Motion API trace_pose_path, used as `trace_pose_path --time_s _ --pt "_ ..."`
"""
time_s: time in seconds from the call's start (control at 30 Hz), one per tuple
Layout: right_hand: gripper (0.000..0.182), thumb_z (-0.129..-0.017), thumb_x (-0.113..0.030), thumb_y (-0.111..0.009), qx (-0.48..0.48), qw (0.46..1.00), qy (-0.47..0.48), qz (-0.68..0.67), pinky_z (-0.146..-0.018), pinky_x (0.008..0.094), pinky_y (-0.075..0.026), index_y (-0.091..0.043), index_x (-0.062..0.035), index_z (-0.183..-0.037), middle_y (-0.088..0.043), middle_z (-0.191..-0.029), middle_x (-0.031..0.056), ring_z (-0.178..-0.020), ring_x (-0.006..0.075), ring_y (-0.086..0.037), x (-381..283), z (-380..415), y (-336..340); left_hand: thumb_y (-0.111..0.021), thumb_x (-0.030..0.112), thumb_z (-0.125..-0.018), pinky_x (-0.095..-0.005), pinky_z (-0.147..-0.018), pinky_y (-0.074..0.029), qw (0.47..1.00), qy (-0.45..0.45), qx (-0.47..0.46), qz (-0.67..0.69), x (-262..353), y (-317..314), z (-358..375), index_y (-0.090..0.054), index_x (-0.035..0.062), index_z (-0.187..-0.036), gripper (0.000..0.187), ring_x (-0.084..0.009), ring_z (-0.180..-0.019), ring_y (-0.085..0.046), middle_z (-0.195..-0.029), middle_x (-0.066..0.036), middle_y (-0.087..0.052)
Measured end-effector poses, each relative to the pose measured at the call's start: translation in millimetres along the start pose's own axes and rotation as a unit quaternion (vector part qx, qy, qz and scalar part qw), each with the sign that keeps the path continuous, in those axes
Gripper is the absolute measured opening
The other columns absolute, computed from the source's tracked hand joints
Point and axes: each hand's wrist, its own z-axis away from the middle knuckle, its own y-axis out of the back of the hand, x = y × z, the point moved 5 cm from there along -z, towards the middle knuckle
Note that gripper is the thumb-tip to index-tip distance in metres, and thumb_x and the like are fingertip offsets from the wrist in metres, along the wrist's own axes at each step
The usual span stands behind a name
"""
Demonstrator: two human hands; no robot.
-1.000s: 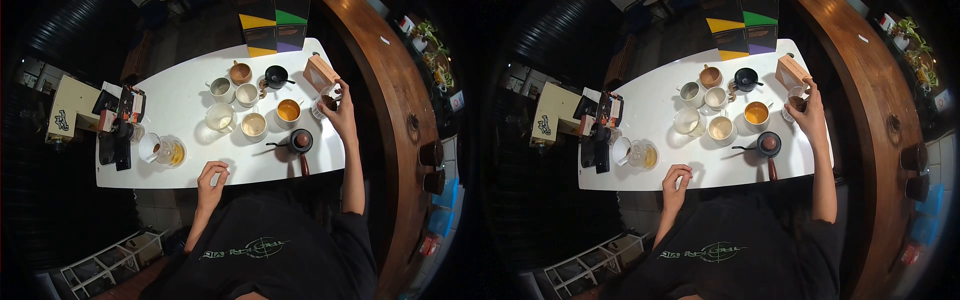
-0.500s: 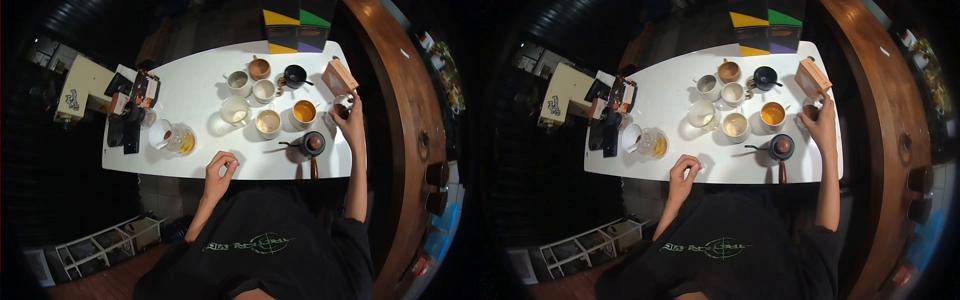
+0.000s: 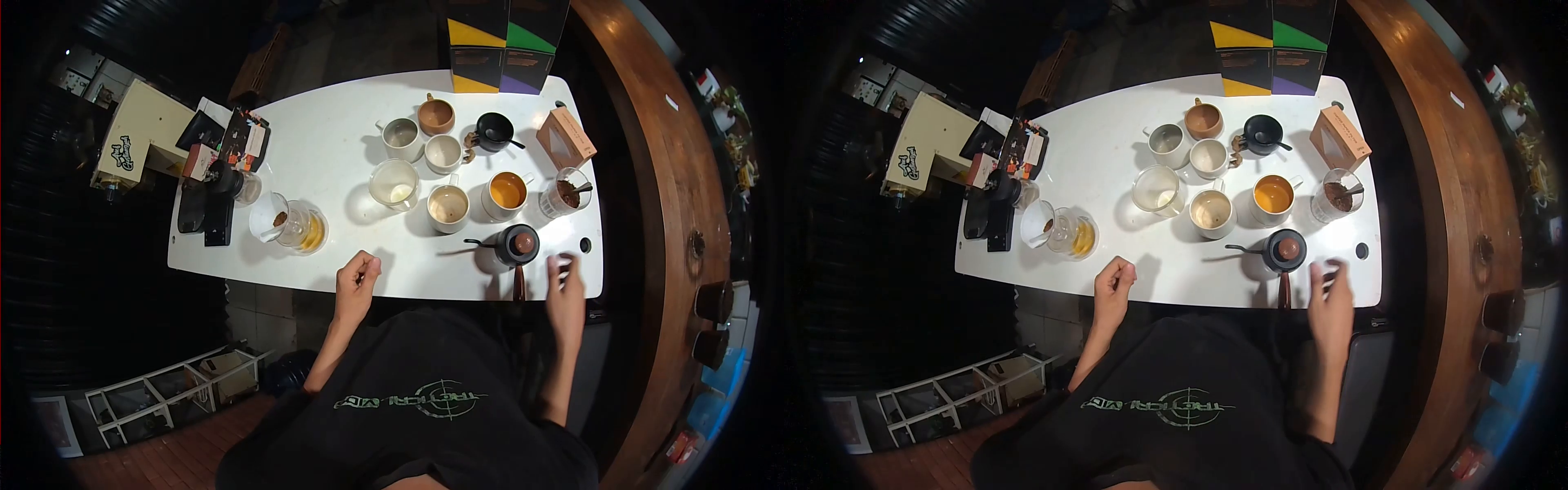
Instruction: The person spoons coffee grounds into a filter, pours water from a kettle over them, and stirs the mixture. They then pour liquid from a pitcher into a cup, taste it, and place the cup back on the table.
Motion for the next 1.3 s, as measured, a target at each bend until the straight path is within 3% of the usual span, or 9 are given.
trace_pose_path --time_s 0.13,0.23,0.33,0.5,0.6,0.73,0.83,1.0,1.3 --pt "0.043 -0.103 -0.043 -0.047 -0.145 0.958 -0.062 -0.239 -0.052 0.0267 -0.046 -0.060 -0.0021 -0.108 -0.061 -0.074 0.0076 -0.059 0.0137 -0.059 59 3 -61 -0.058 0.013 -0.100 -0.0227 -0.054 -0.030 0.998 0.051 0.002 0.042 6 -6 -1 -0.058 0.0016 -0.093 0.013 -0.0026 -0.061 -0.035 -0.071 0.005 -0.046" --pt "0.039 -0.104 -0.040 -0.047 -0.193 0.917 -0.104 -0.333 -0.048 0.0225 -0.042 -0.061 -0.0043 -0.106 -0.058 -0.074 0.0013 -0.058 0.0097 -0.056 68 4 -75 -0.059 0.012 -0.099 -0.0186 -0.061 -0.032 0.997 0.046 -0.028 0.054 11 -11 -3 -0.058 0.0033 -0.104 0.010 -0.0014 -0.068 -0.041 -0.078 0.006 -0.047" --pt "0.037 -0.104 -0.038 -0.047 -0.238 0.884 -0.135 -0.380 -0.048 0.0228 -0.042 -0.061 -0.0047 -0.107 -0.058 -0.074 0.0016 -0.056 0.0104 -0.055 62 5 -83 -0.060 0.006 -0.097 -0.0194 -0.062 -0.038 0.998 0.014 -0.045 0.049 11 -15 -5 -0.061 0.0016 -0.104 0.008 -0.0021 -0.068 -0.042 -0.075 0.005 -0.046" --pt "0.043 -0.103 -0.045 -0.044 -0.265 0.850 -0.130 -0.436 -0.051 0.0258 -0.042 -0.060 -0.0054 -0.108 -0.057 -0.073 0.0034 -0.057 0.0128 -0.054 51 12 -90 -0.059 0.002 -0.096 -0.0267 -0.086 -0.050 0.992 -0.052 -0.085 0.078 19 -22 -7 -0.061 -0.0016 -0.107 0.012 -0.0121 -0.094 -0.059 -0.101 -0.005 -0.055" --pt "0.040 -0.104 -0.044 -0.044 -0.265 0.841 -0.129 -0.455 -0.051 0.0240 -0.040 -0.058 -0.0066 -0.105 -0.054 -0.070 0.0023 -0.056 0.0105 -0.050 46 15 -98 -0.059 0.001 -0.095 -0.0294 -0.094 -0.049 0.989 -0.018 -0.112 0.099 11 -21 -4 -0.061 -0.0026 -0.108 0.013 -0.0163 -0.104 -0.059 -0.113 -0.008 -0.053" --pt "0.036 -0.104 -0.043 -0.043 -0.243 0.819 -0.172 -0.490 -0.045 0.0226 -0.033 -0.055 -0.0095 -0.096 -0.046 -0.063 -0.0004 -0.049 0.0075 -0.041 47 20 -111 -0.057 0.002 -0.096 -0.0281 -0.087 -0.047 0.990 -0.018 -0.104 0.090 10 -16 -1 -0.061 -0.0012 -0.106 0.011 -0.0152 -0.095 -0.059 -0.109 -0.007 -0.053" --pt "0.036 -0.105 -0.042 -0.041 -0.173 0.810 -0.177 -0.532 -0.035 0.0225 -0.019 -0.047 -0.0134 -0.085 -0.034 -0.054 -0.0040 -0.039 0.0055 -0.026 47 20 -119 -0.057 0.005 -0.097 -0.0284 -0.088 -0.047 0.988 -0.036 -0.125 0.088 11 -8 2 -0.061 -0.0014 -0.106 0.012 -0.0149 -0.093 -0.059 -0.106 -0.007 -0.055" --pt "0.038 -0.103 -0.045 -0.046 -0.067 0.866 -0.165 -0.468 -0.037 0.0236 -0.019 -0.047 -0.0131 -0.084 -0.033 -0.054 -0.0050 -0.039 0.0059 -0.027 44 32 -127 -0.063 0.006 -0.094 -0.0289 -0.082 -0.049 0.988 -0.047 -0.123 0.076 11 24 13 -0.066 -0.0006 -0.100 0.009 -0.0164 -0.090 -0.064 -0.099 -0.007 -0.062" --pt "0.037 -0.102 -0.046 -0.049 -0.063 0.850 -0.157 -0.498 -0.040 0.0246 -0.018 -0.048 -0.0131 -0.085 -0.029 -0.053 -0.0058 -0.041 0.0059 -0.023 2 84 -155 -0.065 0.010 -0.093 -0.0270 -0.072 -0.046 0.982 -0.076 -0.169 0.029 -10 127 26 -0.066 0.0013 -0.091 0.009 -0.0151 -0.079 -0.060 -0.085 -0.005 -0.063"
